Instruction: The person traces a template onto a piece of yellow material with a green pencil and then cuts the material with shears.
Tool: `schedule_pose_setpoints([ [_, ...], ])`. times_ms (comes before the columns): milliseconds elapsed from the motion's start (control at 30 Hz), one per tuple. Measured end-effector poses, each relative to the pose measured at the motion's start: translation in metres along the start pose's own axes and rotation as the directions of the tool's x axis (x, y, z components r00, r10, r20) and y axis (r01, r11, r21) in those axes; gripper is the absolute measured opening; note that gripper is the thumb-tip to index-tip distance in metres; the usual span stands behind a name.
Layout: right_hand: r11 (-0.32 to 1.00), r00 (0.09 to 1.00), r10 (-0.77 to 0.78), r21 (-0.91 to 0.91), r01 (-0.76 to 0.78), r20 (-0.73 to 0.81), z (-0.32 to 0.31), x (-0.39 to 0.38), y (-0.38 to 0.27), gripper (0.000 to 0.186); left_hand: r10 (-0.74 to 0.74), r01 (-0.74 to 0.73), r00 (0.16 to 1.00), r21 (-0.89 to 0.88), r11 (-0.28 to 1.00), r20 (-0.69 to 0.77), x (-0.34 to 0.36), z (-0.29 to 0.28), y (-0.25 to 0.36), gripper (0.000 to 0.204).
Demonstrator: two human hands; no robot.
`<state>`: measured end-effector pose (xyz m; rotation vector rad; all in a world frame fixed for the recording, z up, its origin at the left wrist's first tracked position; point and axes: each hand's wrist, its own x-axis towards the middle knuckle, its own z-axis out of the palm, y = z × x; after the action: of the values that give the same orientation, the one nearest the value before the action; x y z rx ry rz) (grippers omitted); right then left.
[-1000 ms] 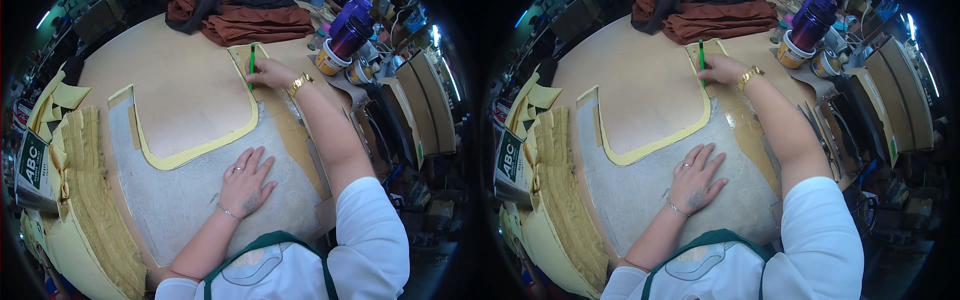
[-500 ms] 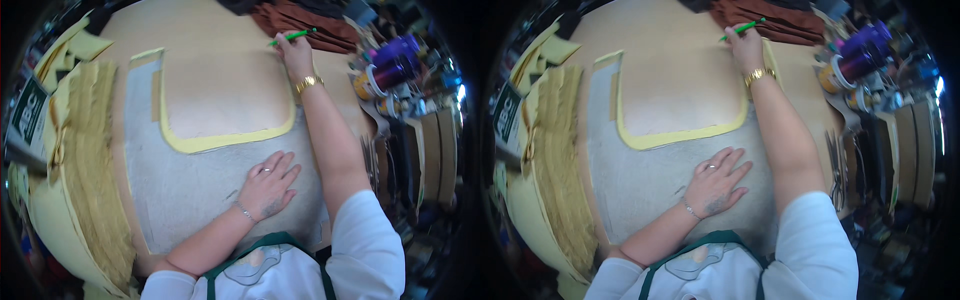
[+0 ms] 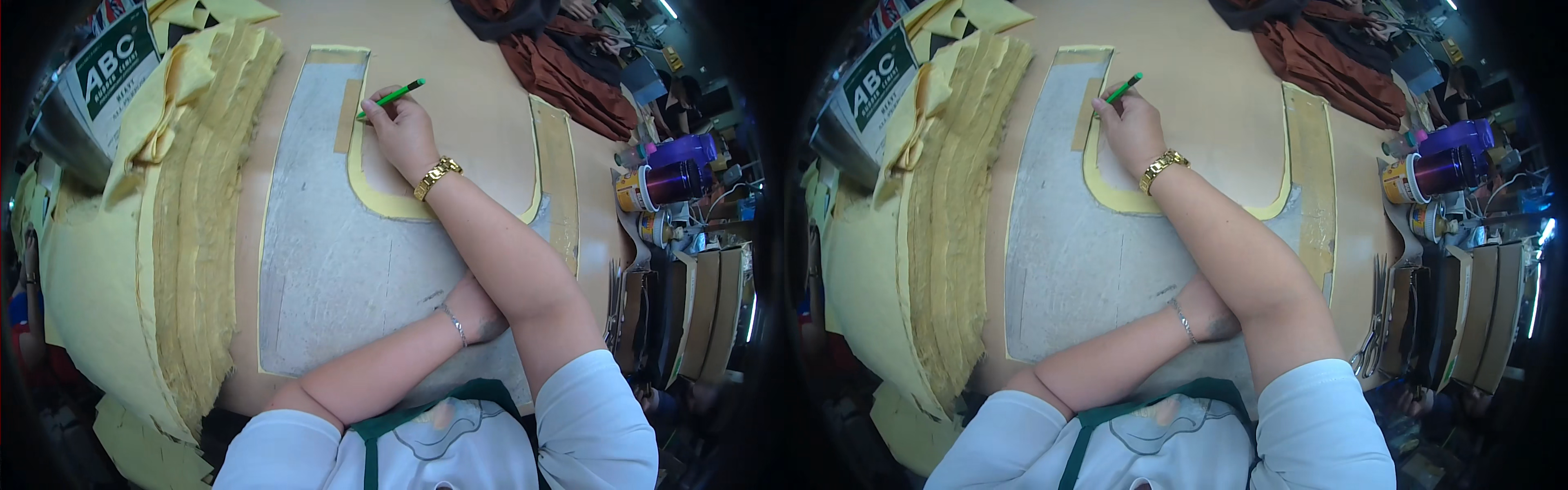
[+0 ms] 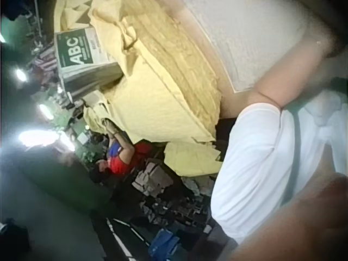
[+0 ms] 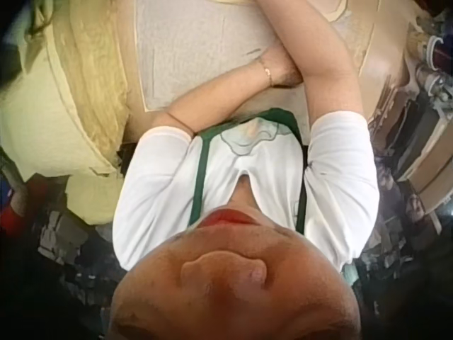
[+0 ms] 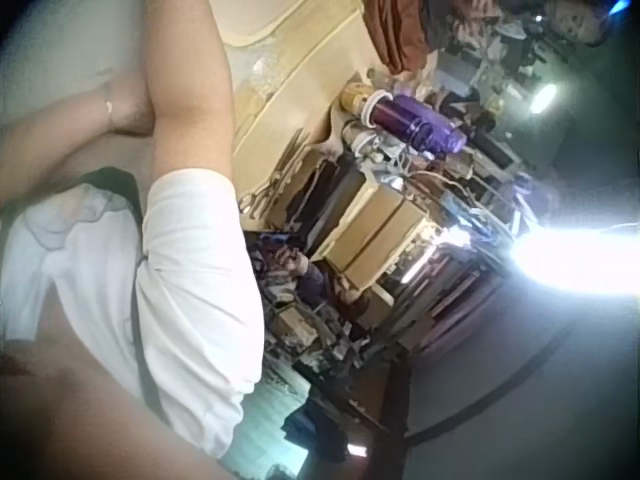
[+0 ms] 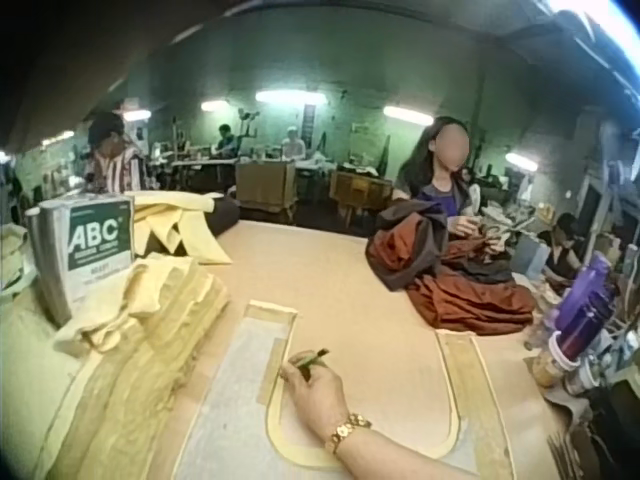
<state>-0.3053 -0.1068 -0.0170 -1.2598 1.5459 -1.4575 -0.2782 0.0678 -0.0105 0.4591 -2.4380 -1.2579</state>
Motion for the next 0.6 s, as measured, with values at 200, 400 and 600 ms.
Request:
schedule_pose_setpoints([
  [200,0.969,0.987,-0.073,-0.225,0.104,0.145,0.003,-0.035,-0.016,0.016,-0.007,0.004,0.997,0.041,0.999,0.071,-0.006,0.002,-0.003,0.036],
  [400,0.746,0.802,-0.458,-0.323,0.582,0.384,-0.023,-0.088,-0.034,0.01,0.164,-0.153,0.986,0.258,0.954,-0.023,-0.004,0.013,-0.012,0.053],
  [600,0.776,0.923,-0.041,-0.569,0.27,0.382,-0.112,-0.107,-0.043,0.01,-0.08,0.032,0.976,0.234,0.972,0.201,0.001,-0.006,0.005,0.055],
])
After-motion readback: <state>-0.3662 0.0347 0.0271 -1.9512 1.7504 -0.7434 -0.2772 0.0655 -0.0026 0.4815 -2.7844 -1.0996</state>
